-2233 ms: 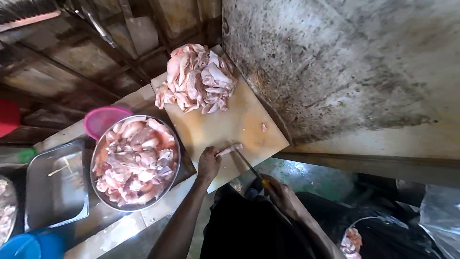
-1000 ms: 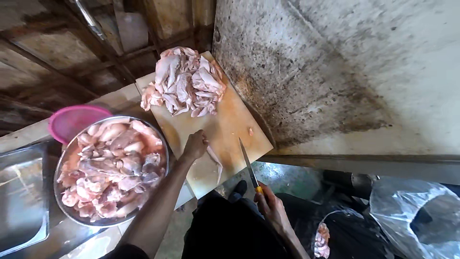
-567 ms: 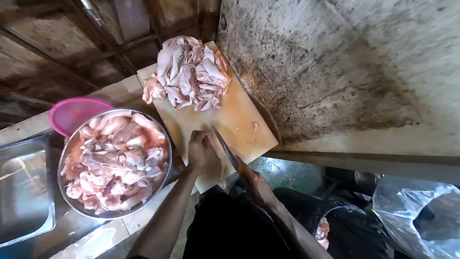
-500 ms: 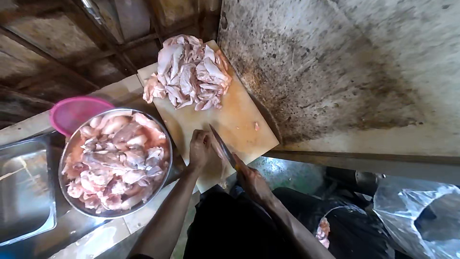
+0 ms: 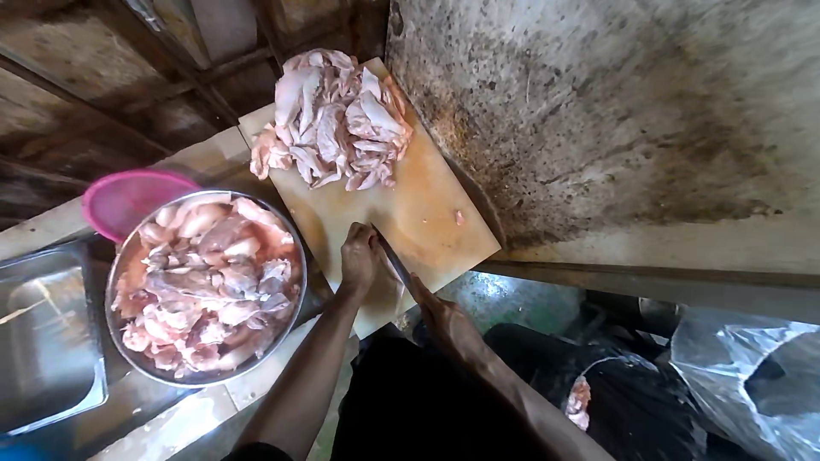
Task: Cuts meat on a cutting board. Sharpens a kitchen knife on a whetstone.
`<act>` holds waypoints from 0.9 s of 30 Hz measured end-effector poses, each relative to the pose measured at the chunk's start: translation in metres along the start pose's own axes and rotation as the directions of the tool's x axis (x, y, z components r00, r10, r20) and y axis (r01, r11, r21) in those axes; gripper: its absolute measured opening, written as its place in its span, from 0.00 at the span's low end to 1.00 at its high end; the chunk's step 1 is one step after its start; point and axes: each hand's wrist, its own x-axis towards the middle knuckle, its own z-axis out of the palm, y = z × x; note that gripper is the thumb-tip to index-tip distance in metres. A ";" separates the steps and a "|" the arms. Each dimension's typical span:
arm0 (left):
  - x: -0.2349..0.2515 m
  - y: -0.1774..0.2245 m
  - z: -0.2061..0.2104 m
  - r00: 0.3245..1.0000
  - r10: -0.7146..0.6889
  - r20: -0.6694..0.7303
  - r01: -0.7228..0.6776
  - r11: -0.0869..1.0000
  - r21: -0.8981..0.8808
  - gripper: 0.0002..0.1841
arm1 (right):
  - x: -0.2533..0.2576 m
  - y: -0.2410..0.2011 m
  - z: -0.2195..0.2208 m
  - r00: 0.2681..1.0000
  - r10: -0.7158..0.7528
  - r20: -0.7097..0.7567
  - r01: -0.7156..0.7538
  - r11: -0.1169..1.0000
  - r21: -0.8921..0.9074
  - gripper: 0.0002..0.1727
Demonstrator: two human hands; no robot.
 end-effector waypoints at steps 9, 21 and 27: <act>-0.003 0.001 0.006 0.998 0.013 -0.055 -0.012 0.999 0.031 0.05 | 0.006 -0.005 -0.003 0.999 -0.014 0.035 0.014 1.000 -0.004 0.33; -0.005 -0.002 0.011 0.998 0.061 -0.035 -0.056 0.990 0.132 0.08 | -0.041 0.016 -0.015 0.979 0.083 0.186 -0.049 0.983 -0.178 0.35; -0.004 0.002 0.010 0.998 0.055 -0.034 -0.049 0.987 0.156 0.09 | -0.063 0.031 -0.019 0.972 0.115 0.204 -0.057 0.961 -0.272 0.38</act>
